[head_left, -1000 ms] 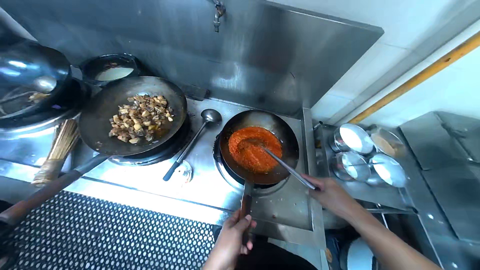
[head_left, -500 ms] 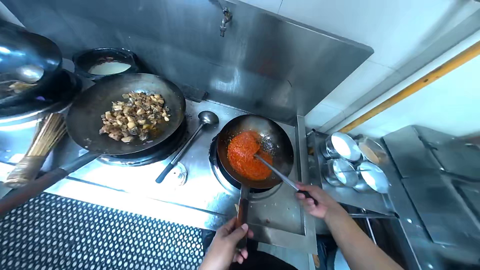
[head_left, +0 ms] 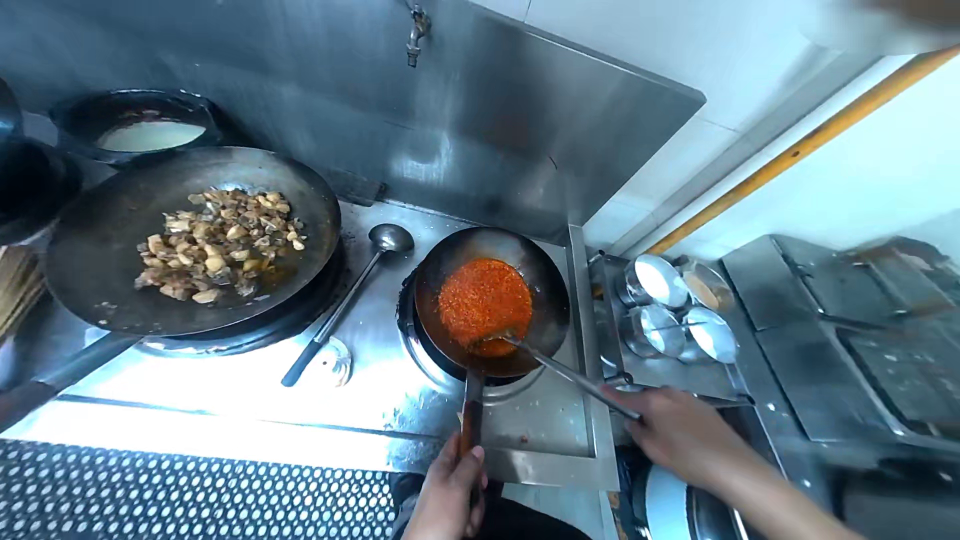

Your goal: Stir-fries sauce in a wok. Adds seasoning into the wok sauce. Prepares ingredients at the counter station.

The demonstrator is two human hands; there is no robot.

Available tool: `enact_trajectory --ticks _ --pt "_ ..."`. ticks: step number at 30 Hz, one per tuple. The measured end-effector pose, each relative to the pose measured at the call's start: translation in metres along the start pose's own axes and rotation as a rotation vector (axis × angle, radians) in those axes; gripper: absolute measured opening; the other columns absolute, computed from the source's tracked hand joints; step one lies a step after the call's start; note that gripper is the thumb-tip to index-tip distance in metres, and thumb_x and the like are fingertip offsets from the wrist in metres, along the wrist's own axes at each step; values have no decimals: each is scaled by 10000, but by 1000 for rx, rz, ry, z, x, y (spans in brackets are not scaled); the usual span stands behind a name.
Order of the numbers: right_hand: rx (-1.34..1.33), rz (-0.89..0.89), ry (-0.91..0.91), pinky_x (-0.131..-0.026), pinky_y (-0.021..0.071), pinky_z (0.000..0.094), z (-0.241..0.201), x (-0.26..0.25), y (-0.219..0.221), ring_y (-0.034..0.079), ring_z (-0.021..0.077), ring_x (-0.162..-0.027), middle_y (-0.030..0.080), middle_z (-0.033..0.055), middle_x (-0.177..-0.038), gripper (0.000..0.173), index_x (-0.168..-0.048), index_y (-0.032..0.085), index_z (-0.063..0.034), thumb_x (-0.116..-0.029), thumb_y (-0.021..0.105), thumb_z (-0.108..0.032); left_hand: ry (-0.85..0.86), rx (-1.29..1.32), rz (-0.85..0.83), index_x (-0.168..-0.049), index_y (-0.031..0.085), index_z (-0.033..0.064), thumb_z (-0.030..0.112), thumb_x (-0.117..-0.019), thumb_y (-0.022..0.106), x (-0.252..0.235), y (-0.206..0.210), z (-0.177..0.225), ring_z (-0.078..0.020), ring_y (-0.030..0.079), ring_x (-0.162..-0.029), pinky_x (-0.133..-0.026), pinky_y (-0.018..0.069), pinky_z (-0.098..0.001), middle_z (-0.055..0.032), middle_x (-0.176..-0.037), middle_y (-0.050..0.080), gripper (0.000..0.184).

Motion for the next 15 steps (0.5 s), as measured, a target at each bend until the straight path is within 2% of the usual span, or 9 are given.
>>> enact_trajectory --ticks 2,4,6,7,8,9,10,13,15 --pt "-26 9 73 -977 499 634 -16 -25 15 649 413 -1167 702 174 -1238 620 -1564 411 -451 -1007 542 -213 7 -5 -36 -1537 354 75 242 -1087 482 6 8 4 -129 540 -534 -490 486 -274 -75 -864 632 497" --pt "-149 75 86 -983 511 610 -16 -52 28 670 371 -1147 713 151 -1229 587 -1560 432 -433 -1014 530 -240 -5 -13 -83 -1551 334 89 255 -1087 495 7 10 4 -141 563 -542 -495 507 -281 -89 -890 648 519" --pt "-422 164 40 -934 552 531 2 -64 25 699 287 -1033 726 125 -1183 534 -1517 533 -339 -998 590 -226 -5 -30 -134 -1572 325 104 289 -1091 485 7 4 5 -143 581 -571 -517 517 -285 -91 -922 668 539" --pt "-579 187 27 -833 578 462 15 -61 21 698 231 -901 735 107 -1115 510 -1488 575 -282 -989 632 -199 -4 -32 -131 -1552 381 100 324 -1098 466 7 -2 2 -145 594 -585 -531 523 -288 -95 -934 691 513" --pt "-739 193 41 -655 552 387 30 -53 17 637 180 -709 720 89 -978 496 -1470 596 -245 -983 665 -176 -7 -28 -87 -1471 498 79 361 -1106 435 7 -12 -4 -150 608 -588 -539 531 -297 -97 -908 707 465" --pt "-893 188 69 -488 469 315 44 -44 15 538 136 -543 664 66 -818 500 -1473 593 -224 -984 671 -155 -15 -29 -15 -1291 621 55 384 -1114 401 5 -25 -13 -149 611 -578 -541 539 -302 -78 -841 692 433" --pt "-1026 160 106 -415 405 278 56 -37 14 467 115 -471 613 54 -742 514 -1498 565 -217 -996 650 -140 -31 -37 59 -1210 674 46 383 -1121 375 0 -41 -24 -138 609 -583 -550 541 -296 -59 -844 691 459" --pt "-1310 58 241 -370 369 234 72 -33 27 426 88 -435 545 30 -711 507 -1539 485 -198 -1041 557 -133 -150 -21 378 -1043 665 9 233 -1094 443 -31 -104 -90 -134 567 -539 -516 512 -304 -45 -730 621 320" --pt "-1594 -40 356 -359 379 196 61 -40 54 449 59 -434 537 12 -707 409 -1464 500 -190 -1057 503 -159 -294 -152 519 -1053 673 -36 173 -1053 498 -53 -147 -137 -225 610 -699 -670 531 -419 -134 -842 652 273"
Point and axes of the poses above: each hand's wrist, its own x-axis away from the middle knuckle, its own y-axis out of the palm, z = x × y, the point moved 6 cm from there along -x, towards the middle knuckle
